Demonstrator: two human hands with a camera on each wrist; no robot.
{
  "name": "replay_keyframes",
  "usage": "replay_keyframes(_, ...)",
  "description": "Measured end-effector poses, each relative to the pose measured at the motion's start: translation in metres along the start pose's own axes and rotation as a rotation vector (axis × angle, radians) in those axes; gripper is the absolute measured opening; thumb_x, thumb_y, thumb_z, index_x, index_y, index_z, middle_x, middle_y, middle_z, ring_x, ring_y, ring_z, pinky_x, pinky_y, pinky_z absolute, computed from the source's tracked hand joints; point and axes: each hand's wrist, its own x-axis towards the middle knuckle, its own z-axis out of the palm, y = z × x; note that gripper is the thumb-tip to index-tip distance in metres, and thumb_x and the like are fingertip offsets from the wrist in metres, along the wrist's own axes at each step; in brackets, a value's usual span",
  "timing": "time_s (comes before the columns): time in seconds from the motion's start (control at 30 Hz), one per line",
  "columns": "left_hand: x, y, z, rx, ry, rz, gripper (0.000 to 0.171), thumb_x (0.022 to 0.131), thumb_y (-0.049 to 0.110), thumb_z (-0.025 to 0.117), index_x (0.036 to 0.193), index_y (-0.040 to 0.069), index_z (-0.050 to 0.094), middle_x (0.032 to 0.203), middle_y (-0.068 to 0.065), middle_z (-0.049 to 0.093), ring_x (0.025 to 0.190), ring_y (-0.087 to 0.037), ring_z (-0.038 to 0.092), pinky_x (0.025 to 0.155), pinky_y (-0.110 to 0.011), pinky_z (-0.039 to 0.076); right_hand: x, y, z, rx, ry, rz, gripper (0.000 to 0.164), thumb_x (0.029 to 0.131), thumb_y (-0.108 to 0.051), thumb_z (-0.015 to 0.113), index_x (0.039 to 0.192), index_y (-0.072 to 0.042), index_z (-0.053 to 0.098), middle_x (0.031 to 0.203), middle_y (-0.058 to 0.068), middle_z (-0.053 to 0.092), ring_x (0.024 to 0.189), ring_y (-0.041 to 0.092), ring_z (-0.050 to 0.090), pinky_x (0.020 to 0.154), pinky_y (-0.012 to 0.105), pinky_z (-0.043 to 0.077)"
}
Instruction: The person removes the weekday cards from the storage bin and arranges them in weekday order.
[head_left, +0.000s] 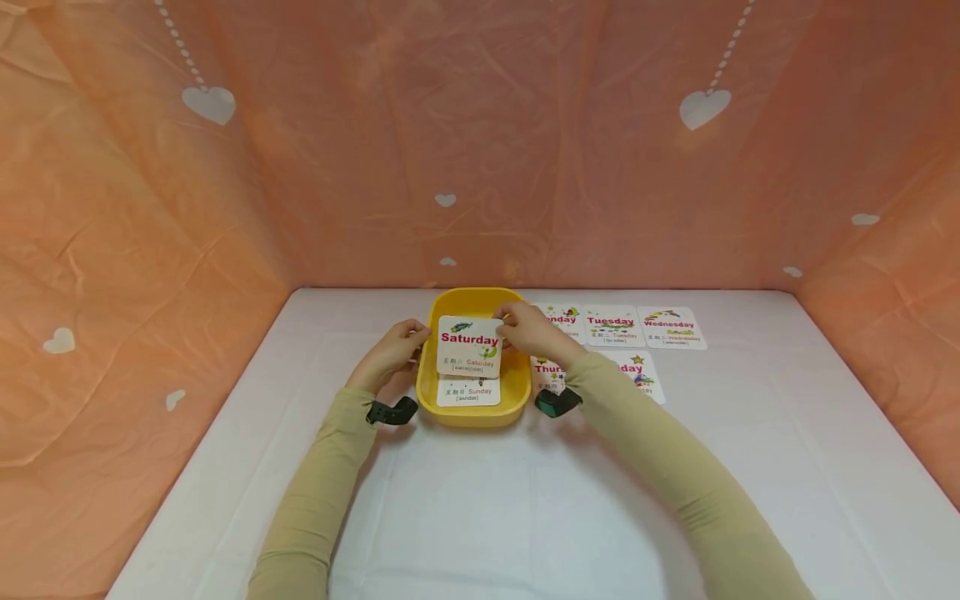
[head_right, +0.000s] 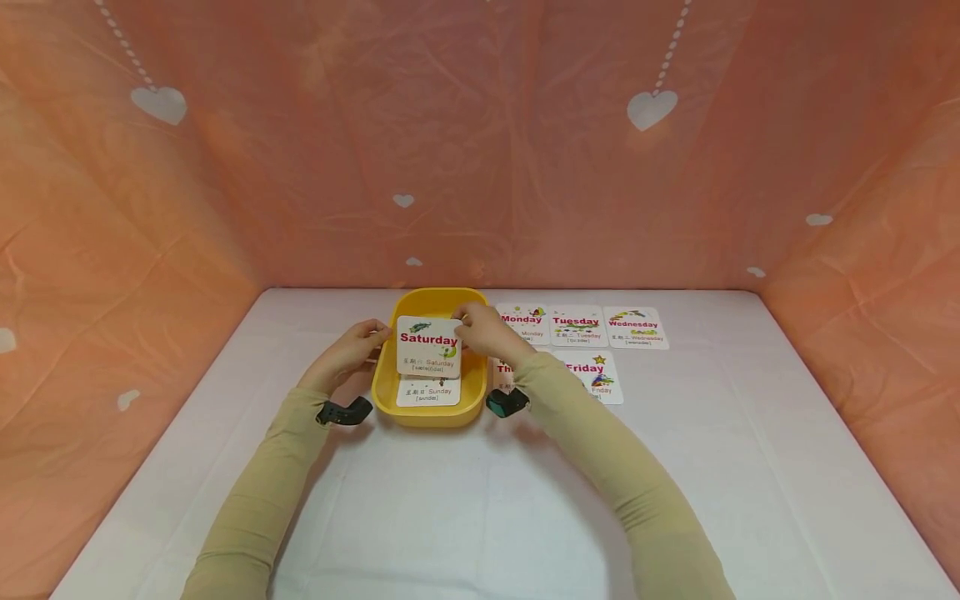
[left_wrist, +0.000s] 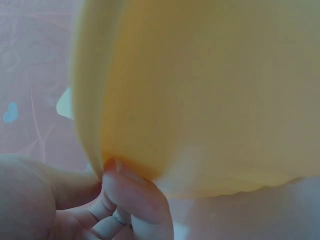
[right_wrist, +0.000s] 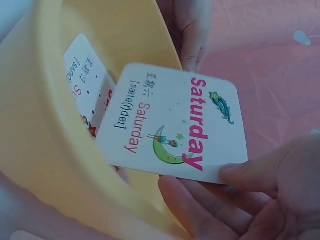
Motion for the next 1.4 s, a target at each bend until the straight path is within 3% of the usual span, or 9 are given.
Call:
replay_keyframes(0.27,-0.007,0.002,0.0,-0.018,-0.011,0.036,0.026,0.104,0.024,0.042,0.106,-0.001,0.047,0.094,-0.013,0.055,0.074,-0.019,0.055,0.061,-0.026,0.048,-0.011,0.003,-0.014,0.069,0.022,-0.004,0.035,0.096,-0.005,0.052,0.129,0.005,0.046,0.116,0.025,0.057,0.084,0.028,0.068,0.07,0.032,0.056)
replay_keyframes(0.5,-0.006,0.004,0.001,-0.017,-0.009,0.002,0.028,0.104,0.024,0.041,0.111,-0.002,0.047,0.1,-0.017,0.054,0.079,-0.024,0.055,0.064,-0.028,0.051,-0.022,0.008,-0.032,0.185,0.06,-0.026,0.035,0.093,-0.003,0.056,0.126,0.004,0.046,0.109,0.022,0.061,0.084,0.029,0.068,0.078,0.044,0.054)
replay_keyframes(0.63,-0.003,0.005,0.002,-0.003,-0.01,0.007,0.028,0.104,0.023,0.04,0.113,-0.003,0.046,0.099,-0.016,0.054,0.079,-0.022,0.054,0.064,-0.027,0.05,-0.029,0.01,-0.042,0.218,0.091,-0.043,0.032,0.093,-0.001,0.056,0.123,0.003,0.047,0.109,0.022,0.062,0.088,0.029,0.067,0.079,0.044,0.053)
replay_keyframes(0.97,-0.006,0.004,0.003,-0.021,-0.004,0.019,0.029,0.104,0.024,0.042,0.114,-0.003,0.046,0.098,-0.016,0.054,0.076,-0.021,0.055,0.062,-0.026,0.049,-0.051,0.024,-0.062,0.238,0.164,-0.053,0.034,0.094,0.003,0.053,0.126,0.006,0.045,0.112,0.027,0.06,0.095,0.032,0.062,0.083,0.048,0.051)
replay_keyframes(1.4,-0.006,0.003,0.003,-0.015,-0.005,0.018,0.033,0.104,0.025,0.041,0.117,-0.005,0.046,0.099,-0.017,0.055,0.077,-0.021,0.054,0.063,-0.026,0.049,-0.077,0.053,-0.079,0.199,0.166,-0.038,0.04,0.094,0.001,0.053,0.132,0.004,0.042,0.105,0.025,0.06,0.094,0.029,0.061,0.082,0.046,0.052)
